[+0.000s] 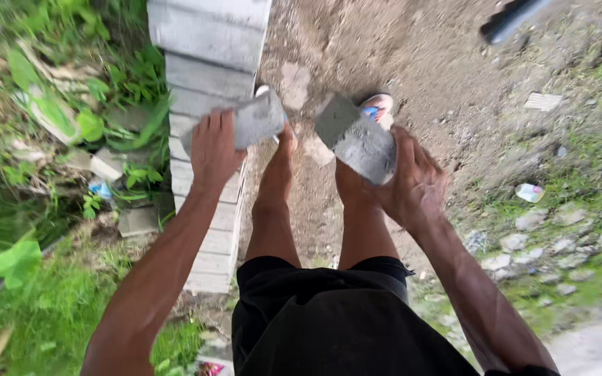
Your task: The person repeatedly picks up two grey paving stones from a low wall and places them into a wheelbarrow. This action is performed continuously throughout the video.
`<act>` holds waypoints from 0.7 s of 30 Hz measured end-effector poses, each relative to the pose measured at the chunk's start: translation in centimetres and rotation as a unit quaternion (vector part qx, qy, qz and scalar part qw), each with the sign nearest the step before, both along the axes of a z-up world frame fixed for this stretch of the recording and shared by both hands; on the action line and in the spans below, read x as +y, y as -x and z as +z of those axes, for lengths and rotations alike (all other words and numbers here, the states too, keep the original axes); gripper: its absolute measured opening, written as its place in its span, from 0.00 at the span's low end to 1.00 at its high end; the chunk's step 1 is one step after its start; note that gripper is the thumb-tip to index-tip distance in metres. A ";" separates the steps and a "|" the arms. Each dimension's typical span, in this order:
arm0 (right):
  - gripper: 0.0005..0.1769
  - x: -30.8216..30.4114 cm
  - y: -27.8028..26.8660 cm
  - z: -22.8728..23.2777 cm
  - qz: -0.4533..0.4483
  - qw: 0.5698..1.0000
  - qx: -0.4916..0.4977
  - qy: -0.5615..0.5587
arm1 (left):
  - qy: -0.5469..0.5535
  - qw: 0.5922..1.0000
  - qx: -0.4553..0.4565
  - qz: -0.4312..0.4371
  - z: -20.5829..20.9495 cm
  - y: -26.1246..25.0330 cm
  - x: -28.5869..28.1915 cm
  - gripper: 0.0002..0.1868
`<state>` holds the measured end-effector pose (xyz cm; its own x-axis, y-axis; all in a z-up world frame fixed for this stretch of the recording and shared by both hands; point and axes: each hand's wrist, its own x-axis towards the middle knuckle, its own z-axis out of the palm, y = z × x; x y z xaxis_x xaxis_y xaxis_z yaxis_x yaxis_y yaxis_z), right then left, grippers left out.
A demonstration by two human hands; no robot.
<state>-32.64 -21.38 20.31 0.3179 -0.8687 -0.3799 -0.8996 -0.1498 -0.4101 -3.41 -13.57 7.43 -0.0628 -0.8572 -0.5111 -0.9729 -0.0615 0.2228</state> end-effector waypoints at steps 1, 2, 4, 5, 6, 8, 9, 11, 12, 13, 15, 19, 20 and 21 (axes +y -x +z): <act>0.42 0.1 1.8 1.0 -0.010 1.000 0.007 0.000 | -0.026 1.000 0.008 0.016 2.1 1.0 0.0 0.37; 0.44 0.2 3.9 2.1 -0.020 1.000 0.020 0.001 | -0.050 0.998 0.021 0.031 3.9 2.6 -0.1 0.36; 0.44 -0.1 7.8 5.0 -0.045 0.999 0.022 0.018 | -0.037 0.998 0.046 0.035 8.7 5.9 -1.8 0.37; 0.44 -0.1 9.8 6.4 -0.057 0.998 0.024 0.015 | -0.044 0.995 0.072 0.051 11.1 7.6 -2.4 0.37; 0.44 -0.8 11.8 8.1 -0.070 0.997 0.025 0.028 | -0.032 0.996 0.073 0.037 12.5 9.5 -3.6 0.37; 0.40 -1.6 15.7 11.1 -0.076 0.996 0.021 0.047 | -0.010 0.996 0.091 0.024 15.1 13.0 -5.3 0.38; 0.40 -2.0 17.8 12.1 -0.089 0.994 0.021 0.058 | -0.001 0.996 0.092 0.010 16.7 15.2 -7.0 0.38; 0.43 -2.7 21.9 13.6 -0.098 0.992 0.030 0.069 | 0.004 0.991 0.131 -0.019 19.3 19.5 -10.5 0.35; 0.43 -3.5 23.8 14.3 -0.112 0.990 0.031 0.074 | 0.008 0.991 0.131 -0.034 20.3 21.6 -12.5 0.35; 0.43 -4.3 25.6 14.8 -0.113 0.989 0.044 0.087 | 0.024 0.988 0.138 -0.065 21.2 23.6 -14.6 0.37; 0.43 -5.7 28.8 15.9 -0.128 0.985 0.060 0.103 | 0.042 0.982 0.148 -0.112 22.5 27.3 -18.4 0.39; 0.43 -9.7 35.5 16.9 -0.156 0.976 0.074 0.130 | 0.047 0.971 0.172 -0.157 23.9 34.4 -26.4 0.39; 0.45 -11.0 37.2 16.7 -0.160 0.973 0.085 0.145 | 0.056 0.967 0.180 -0.171 24.1 36.0 -28.4 0.39; 0.45 -12.1 38.6 16.4 -0.166 0.971 0.087 0.146 | 0.057 0.966 0.182 -0.177 24.3 37.6 -30.3 0.39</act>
